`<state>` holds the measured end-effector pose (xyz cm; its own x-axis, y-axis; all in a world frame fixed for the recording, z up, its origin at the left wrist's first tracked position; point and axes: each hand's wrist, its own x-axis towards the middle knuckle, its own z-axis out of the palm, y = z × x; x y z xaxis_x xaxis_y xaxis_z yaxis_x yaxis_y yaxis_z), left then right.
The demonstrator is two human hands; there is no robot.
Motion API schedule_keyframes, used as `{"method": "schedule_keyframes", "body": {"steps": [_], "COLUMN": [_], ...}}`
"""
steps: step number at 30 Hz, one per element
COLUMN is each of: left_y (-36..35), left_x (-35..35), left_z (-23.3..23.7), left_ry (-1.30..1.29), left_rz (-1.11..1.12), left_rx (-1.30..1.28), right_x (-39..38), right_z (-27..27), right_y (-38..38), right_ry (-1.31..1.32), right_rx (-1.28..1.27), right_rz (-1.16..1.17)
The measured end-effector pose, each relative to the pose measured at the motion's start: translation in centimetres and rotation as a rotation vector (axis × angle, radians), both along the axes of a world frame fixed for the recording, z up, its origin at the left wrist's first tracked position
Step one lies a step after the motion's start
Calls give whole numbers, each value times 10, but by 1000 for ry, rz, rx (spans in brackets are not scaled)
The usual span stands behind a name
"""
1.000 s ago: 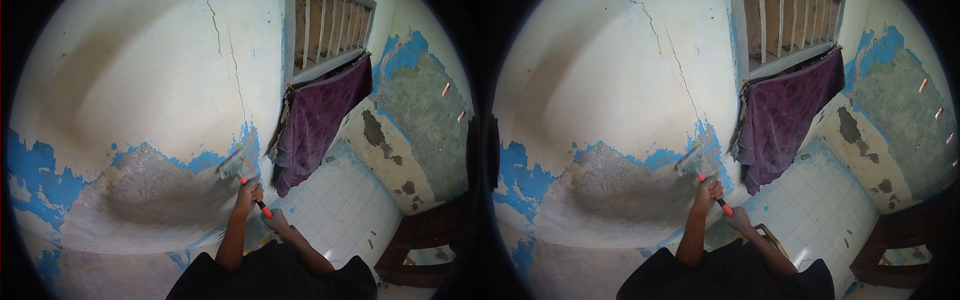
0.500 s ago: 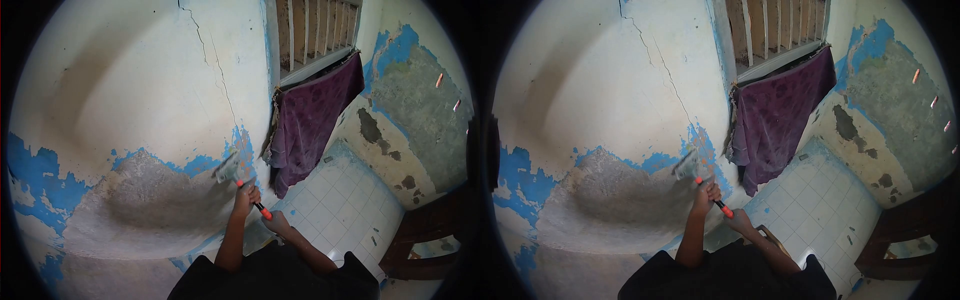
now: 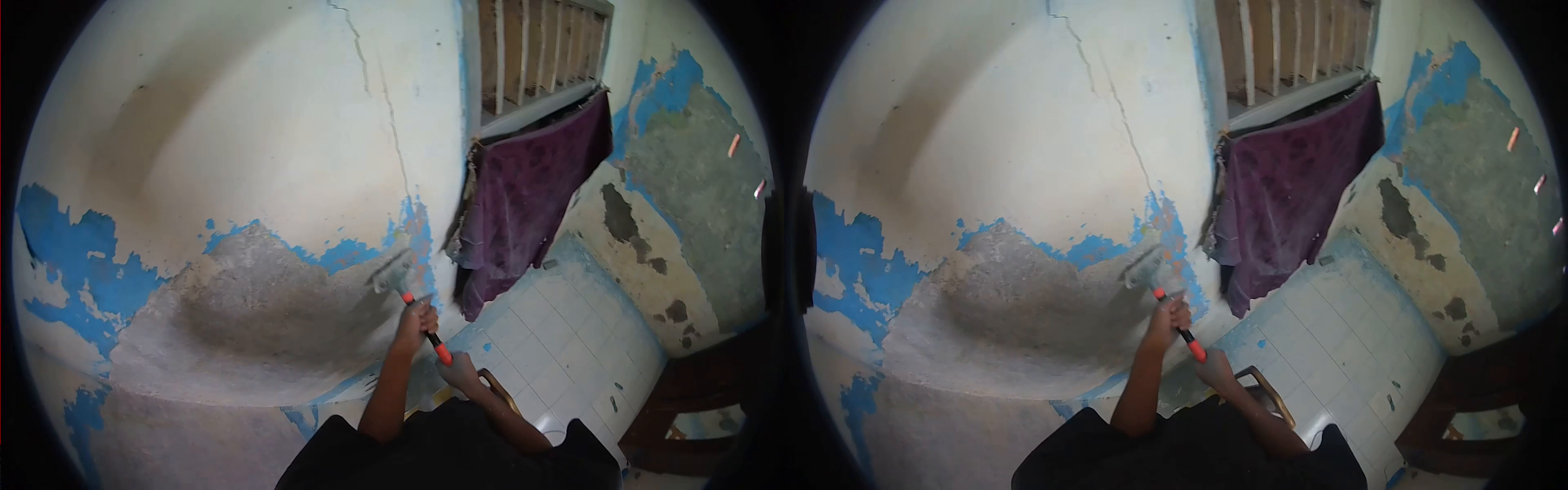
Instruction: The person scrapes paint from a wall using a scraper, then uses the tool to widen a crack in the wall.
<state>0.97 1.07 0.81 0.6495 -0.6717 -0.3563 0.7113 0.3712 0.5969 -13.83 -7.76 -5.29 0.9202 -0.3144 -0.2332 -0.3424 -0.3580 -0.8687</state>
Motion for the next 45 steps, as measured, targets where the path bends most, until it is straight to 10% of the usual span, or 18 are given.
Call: {"method": "schedule_keyframes", "body": {"steps": [24, 29, 39, 45], "left_y": [-17, -7, -12, -8], "left_x": [27, 3, 27, -4], "left_z": [77, 9, 71, -4], "left_ry": [-237, -89, -259, -12], "left_rz": [19, 65, -1, 58], "left_rx": [2, -20, -53, -8], "right_x": [48, 19, 50, 12], "right_z": [57, 1, 60, -23], "right_y": [-16, -16, -20, -20], "right_ry": [-169, -81, -135, -75], "right_rx": [33, -40, 51, -75], "right_rz": [1, 32, 40, 96]}}
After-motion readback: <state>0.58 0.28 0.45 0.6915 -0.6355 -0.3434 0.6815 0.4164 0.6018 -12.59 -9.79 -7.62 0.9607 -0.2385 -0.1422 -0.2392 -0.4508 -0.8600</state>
